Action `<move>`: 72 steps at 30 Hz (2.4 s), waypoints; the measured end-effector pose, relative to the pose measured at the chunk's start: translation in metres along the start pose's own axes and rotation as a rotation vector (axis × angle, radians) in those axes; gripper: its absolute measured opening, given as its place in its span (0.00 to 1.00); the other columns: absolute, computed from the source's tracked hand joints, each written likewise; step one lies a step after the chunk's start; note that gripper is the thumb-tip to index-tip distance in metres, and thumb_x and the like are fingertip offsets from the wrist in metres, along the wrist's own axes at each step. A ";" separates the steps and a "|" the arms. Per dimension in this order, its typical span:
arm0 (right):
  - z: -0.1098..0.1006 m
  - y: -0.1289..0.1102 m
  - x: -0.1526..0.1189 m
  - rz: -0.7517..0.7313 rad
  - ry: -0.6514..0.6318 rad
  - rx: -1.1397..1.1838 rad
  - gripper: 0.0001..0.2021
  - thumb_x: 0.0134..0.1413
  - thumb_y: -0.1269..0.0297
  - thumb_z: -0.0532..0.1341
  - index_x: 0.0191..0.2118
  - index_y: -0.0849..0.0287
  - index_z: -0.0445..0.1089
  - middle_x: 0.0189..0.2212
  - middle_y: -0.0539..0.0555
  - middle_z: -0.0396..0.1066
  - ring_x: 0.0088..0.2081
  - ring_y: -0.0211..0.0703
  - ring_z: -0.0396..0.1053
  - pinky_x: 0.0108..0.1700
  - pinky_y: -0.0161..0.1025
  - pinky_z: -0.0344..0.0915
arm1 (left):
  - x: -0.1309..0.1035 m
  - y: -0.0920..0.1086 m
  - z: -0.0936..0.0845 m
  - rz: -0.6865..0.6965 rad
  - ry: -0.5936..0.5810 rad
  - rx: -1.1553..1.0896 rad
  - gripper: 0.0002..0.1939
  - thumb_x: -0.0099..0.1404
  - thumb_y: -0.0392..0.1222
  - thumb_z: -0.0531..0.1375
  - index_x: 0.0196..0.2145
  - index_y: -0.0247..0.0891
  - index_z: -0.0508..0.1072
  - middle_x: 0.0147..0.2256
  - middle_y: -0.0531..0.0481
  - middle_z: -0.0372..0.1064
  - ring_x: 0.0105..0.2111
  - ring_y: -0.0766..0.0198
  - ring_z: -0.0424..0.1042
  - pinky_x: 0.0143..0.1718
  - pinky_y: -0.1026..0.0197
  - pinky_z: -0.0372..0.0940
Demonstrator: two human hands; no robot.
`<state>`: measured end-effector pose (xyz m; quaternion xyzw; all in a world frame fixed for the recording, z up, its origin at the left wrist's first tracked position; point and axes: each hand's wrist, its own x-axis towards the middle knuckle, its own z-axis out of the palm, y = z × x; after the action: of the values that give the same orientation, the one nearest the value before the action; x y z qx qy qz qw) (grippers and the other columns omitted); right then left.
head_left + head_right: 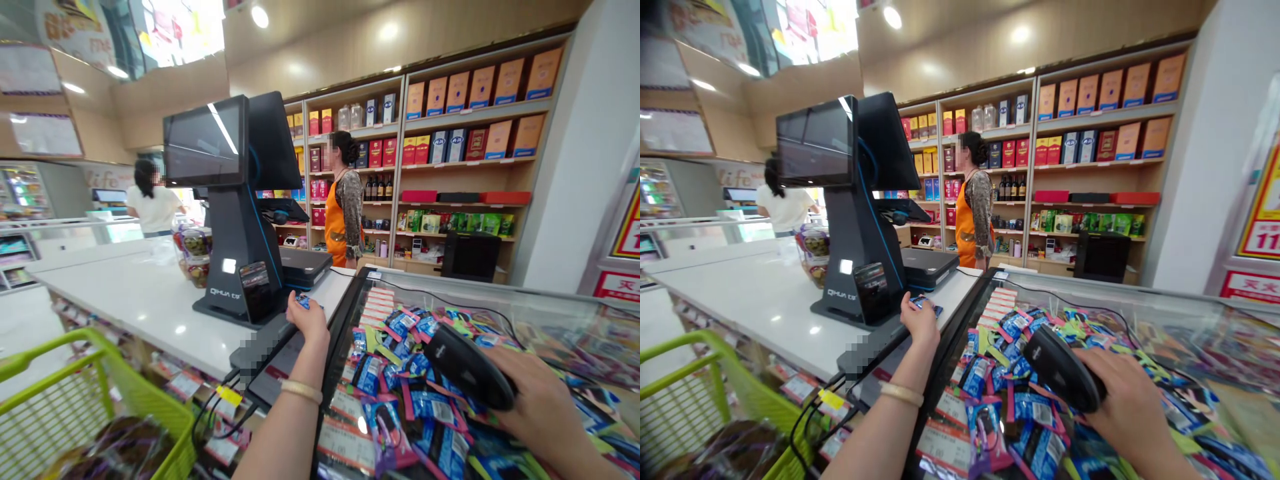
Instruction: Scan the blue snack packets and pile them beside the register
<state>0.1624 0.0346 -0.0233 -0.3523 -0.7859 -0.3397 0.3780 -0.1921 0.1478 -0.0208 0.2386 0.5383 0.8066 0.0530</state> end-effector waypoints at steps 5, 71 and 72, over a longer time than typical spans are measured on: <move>0.004 0.002 -0.005 0.018 -0.009 0.009 0.15 0.48 0.64 0.57 0.45 0.57 0.68 0.36 0.56 0.75 0.37 0.49 0.72 0.39 0.42 0.63 | -0.009 0.020 -0.005 0.015 -0.023 0.111 0.31 0.56 0.27 0.56 0.59 0.37 0.60 0.61 0.35 0.46 0.62 0.55 0.54 0.61 0.57 0.53; -0.007 -0.005 0.011 0.104 -0.096 0.018 0.14 0.48 0.67 0.57 0.42 0.56 0.71 0.35 0.54 0.76 0.35 0.45 0.73 0.36 0.39 0.64 | -0.085 0.047 0.003 -0.124 -1.026 -0.181 0.11 0.45 0.36 0.68 0.28 0.36 0.70 0.24 0.57 0.67 0.21 0.73 0.64 0.23 0.70 0.58; -0.007 -0.005 0.011 0.109 -0.100 0.009 0.14 0.48 0.67 0.57 0.42 0.56 0.71 0.35 0.54 0.76 0.35 0.45 0.73 0.36 0.38 0.64 | -0.084 0.049 0.002 -0.155 -1.012 -0.204 0.13 0.45 0.37 0.68 0.28 0.36 0.70 0.24 0.58 0.66 0.20 0.73 0.63 0.22 0.71 0.57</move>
<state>0.1554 0.0297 -0.0120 -0.4095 -0.7848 -0.2972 0.3579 -0.1088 0.0999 -0.0041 0.5516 0.3800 0.6325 0.3890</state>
